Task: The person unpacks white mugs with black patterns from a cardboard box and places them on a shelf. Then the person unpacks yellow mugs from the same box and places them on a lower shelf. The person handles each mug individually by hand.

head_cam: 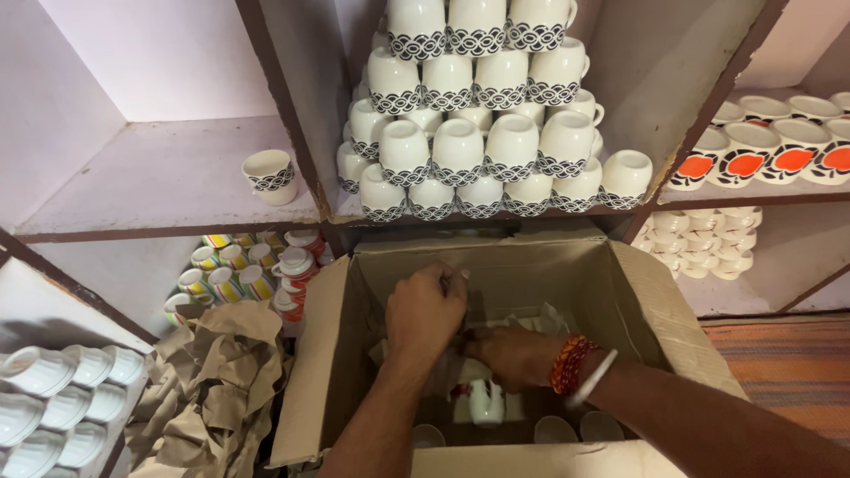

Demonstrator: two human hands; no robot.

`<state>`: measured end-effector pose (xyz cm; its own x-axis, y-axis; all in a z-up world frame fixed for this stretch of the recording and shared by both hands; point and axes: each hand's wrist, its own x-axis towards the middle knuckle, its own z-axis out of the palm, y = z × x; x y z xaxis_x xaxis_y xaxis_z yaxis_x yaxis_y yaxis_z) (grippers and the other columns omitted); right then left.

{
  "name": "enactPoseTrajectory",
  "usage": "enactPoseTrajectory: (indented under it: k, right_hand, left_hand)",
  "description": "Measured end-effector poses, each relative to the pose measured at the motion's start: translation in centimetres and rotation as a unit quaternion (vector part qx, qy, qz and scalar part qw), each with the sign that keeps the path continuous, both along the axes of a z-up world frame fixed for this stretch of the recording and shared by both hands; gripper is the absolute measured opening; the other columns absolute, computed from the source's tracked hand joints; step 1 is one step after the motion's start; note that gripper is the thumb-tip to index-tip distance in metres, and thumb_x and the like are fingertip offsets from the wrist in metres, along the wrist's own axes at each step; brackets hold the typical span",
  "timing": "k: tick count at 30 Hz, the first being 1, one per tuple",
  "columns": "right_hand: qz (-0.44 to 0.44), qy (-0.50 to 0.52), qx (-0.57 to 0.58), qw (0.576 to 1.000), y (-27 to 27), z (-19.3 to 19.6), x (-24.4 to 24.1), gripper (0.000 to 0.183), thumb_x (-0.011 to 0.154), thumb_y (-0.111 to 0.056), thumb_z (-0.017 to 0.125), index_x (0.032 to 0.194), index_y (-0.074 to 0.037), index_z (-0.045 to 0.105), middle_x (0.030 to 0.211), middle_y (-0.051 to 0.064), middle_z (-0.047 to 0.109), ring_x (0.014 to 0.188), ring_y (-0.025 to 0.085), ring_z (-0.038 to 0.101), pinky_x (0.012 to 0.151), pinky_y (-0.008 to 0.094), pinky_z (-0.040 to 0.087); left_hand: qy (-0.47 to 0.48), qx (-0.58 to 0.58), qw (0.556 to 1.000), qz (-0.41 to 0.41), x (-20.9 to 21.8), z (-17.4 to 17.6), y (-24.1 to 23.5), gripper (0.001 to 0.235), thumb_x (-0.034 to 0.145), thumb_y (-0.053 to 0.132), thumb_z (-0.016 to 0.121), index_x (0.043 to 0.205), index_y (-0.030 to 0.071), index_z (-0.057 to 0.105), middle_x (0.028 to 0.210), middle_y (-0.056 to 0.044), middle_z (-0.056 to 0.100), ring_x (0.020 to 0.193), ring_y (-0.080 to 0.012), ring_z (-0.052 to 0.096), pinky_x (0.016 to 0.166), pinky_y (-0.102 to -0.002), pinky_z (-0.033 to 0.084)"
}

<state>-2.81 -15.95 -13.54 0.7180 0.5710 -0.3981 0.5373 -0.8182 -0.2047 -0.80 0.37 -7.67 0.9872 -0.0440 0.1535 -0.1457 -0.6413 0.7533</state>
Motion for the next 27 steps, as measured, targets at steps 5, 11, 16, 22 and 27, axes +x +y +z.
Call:
enactPoseTrajectory:
  k: [5, 11, 16, 22, 27]
  right_hand:
    - [0.011, 0.018, -0.116, 0.993, 0.4, -1.6, -0.1, 0.035, 0.086, -0.014, 0.070, 0.119, -0.004, 0.071, 0.121, 0.021, 0.073, 0.112, 0.034, 0.071, 0.095, 0.044, 0.058]
    - [0.018, 0.092, -0.019, 0.995, 1.5, -2.6, -0.2, 0.053, 0.084, -0.021, 0.081, 0.128, -0.001, 0.059, 0.125, 0.022, 0.063, 0.113, 0.036, 0.064, 0.096, 0.045, 0.053]
    - [-0.013, 0.102, -0.014, 0.995, 2.0, -2.9, 0.1, 0.047, 0.090, -0.031, 0.075, 0.125, -0.001, 0.065, 0.116, 0.021, 0.069, 0.110, 0.035, 0.068, 0.094, 0.045, 0.054]
    - [0.025, 0.127, -0.073, 0.989, 2.3, -4.3, -0.4, 0.040, 0.095, -0.030, 0.070, 0.119, 0.001, 0.071, 0.109, 0.021, 0.073, 0.100, 0.033, 0.071, 0.084, 0.046, 0.057]
    - [-0.086, 0.231, 0.067, 0.967, 2.2, -3.4, 0.1, 0.042, 0.092, -0.035, 0.073, 0.124, -0.008, 0.067, 0.103, 0.008, 0.072, 0.086, 0.020, 0.069, 0.074, 0.036, 0.055]
  left_hand:
    - [0.009, 0.004, 1.000, 0.002, 0.2, 0.0, -0.1, 0.036, 0.088, 0.044, 0.067, 0.092, 0.010, 0.077, 0.078, -0.015, 0.075, 0.080, -0.0394, 0.072, 0.077, -0.048, 0.055]
    - [-0.004, -0.032, 0.999, -0.022, 0.1, 0.0, -0.1, 0.032, 0.088, 0.040, 0.068, 0.092, 0.009, 0.076, 0.073, -0.015, 0.073, 0.073, -0.0364, 0.073, 0.072, -0.046, 0.056]
    - [-0.016, -0.032, 0.999, -0.025, 0.1, -0.1, -0.3, 0.032, 0.088, 0.040, 0.070, 0.090, 0.008, 0.076, 0.071, -0.015, 0.073, 0.071, -0.0358, 0.073, 0.069, -0.045, 0.056]
    - [-0.007, -0.037, 0.999, -0.025, 0.3, -0.2, -0.4, 0.032, 0.088, 0.040, 0.069, 0.091, 0.010, 0.077, 0.070, -0.013, 0.073, 0.070, -0.0338, 0.073, 0.069, -0.044, 0.056]
    - [-0.043, -0.052, 0.998, -0.013, 0.2, -0.2, -0.4, 0.032, 0.089, 0.041, 0.069, 0.093, 0.010, 0.077, 0.072, -0.013, 0.073, 0.070, -0.0344, 0.072, 0.067, -0.044, 0.055]
